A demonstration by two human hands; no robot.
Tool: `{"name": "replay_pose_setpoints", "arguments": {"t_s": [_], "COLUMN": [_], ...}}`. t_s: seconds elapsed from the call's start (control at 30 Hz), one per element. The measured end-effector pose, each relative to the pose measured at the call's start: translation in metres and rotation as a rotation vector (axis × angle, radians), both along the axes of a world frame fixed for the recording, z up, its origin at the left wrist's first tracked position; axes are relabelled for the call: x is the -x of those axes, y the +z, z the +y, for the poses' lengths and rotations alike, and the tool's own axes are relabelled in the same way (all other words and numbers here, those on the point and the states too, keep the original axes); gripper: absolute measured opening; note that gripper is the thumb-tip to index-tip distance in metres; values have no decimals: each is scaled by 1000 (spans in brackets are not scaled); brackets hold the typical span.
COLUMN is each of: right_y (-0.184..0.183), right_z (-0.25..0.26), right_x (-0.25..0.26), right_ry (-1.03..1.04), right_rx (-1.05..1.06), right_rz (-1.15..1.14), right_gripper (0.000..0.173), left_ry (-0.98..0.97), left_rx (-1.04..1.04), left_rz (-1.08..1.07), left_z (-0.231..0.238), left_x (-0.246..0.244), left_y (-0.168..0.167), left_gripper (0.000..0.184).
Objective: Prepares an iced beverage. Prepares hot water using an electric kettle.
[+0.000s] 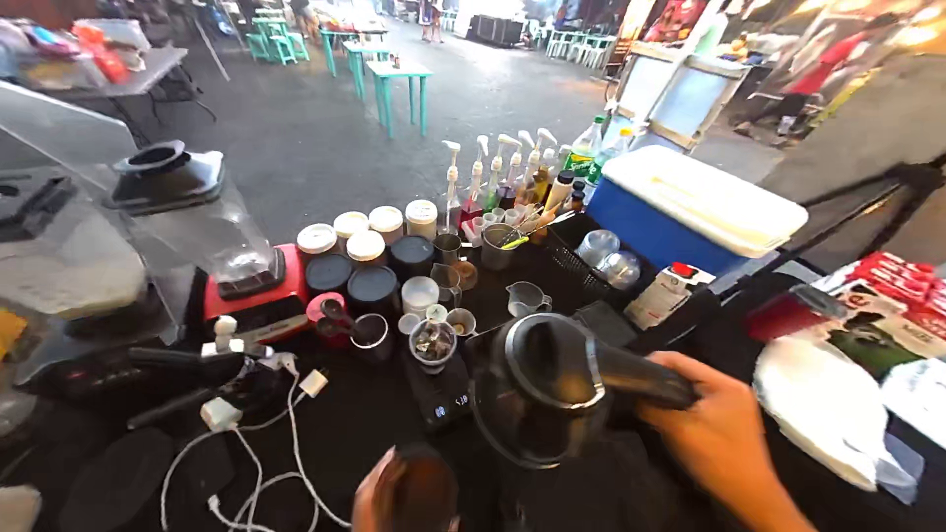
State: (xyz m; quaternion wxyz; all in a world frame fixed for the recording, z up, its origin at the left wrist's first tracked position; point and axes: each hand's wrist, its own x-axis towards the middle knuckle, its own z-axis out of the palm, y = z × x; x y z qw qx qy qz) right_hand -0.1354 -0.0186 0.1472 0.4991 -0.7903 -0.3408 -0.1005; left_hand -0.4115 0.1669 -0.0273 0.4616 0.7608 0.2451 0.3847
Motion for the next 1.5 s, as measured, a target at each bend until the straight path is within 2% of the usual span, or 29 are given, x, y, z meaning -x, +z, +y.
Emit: {"name": "replay_pose_setpoints", "arguments": {"t_s": [0.1, 0.2, 0.3, 0.37, 0.47, 0.6, 0.67, 0.77, 0.83, 0.93, 1.0, 1.07, 1.17, 1.3, 1.4, 1.5], "right_y": [1, 5, 4, -3, -17, -39, -49, -60, -65, -65, -64, -62, -60, -60, -59, -61], "right_z": [-68, -114, -138, -144, -142, -132, -119, -105, -99, -92, -93, -97, -100, -95, -84, -72], "right_x": [-58, -98, -125, -138, -152, -166, -176, -181, -182, -182, -183, -187, -195, -197, -199, -203], "right_ry": [-122, -205, -232, -249, -254, -163, -105, -37, -20, -31, -49, -40, -30, 13, 36, 69], "right_rx": [78, 167, 184, 164, 140, 186, 183, 182, 201, 225, 246, 268, 307, 378, 423, 477], "right_rz": [-22, -21, 17, 33, 40, 84, 112, 142, 148, 133, 117, 89, 64, 30, -3, -30], "right_gripper": [25, 25, 26, 27, 26, 29, 29, 29, 29, 28, 28, 29, 30, 30, 30, 31], "left_ry": [89, 84, 15, -43, -163, -224, -208, -132, -9, 186, 214, 175, -73, -368, -325, -163], "left_rx": [76, 197, 281, 297, 353, 377, 353, 384, 385, 329, 338, 334, 373, 465, 505, 478], "left_rz": [86, 230, 294, 286, 326, 352, 404, 417, 341, 229, 206, 206, 243, 284, 246, 242], "left_z": [-22, -29, -27, -18, 0, 3, 2, -13, -29, -49, -52, -44, -8, 34, 24, -7], "left_x": [-116, -212, -271, -289, -297, -276, -271, -261, -260, -289, -309, -315, -305, -295, -285, -252], "left_y": [-42, -72, -95, -100, -93, -94, -97, -104, -106, -95, -87, -83, -76, -80, -75, -55], "left_gripper": [106, 108, 109, 108, 110, 131, 127, 115, 114, 132, 138, 125, 104, 110, 119, 105]}}
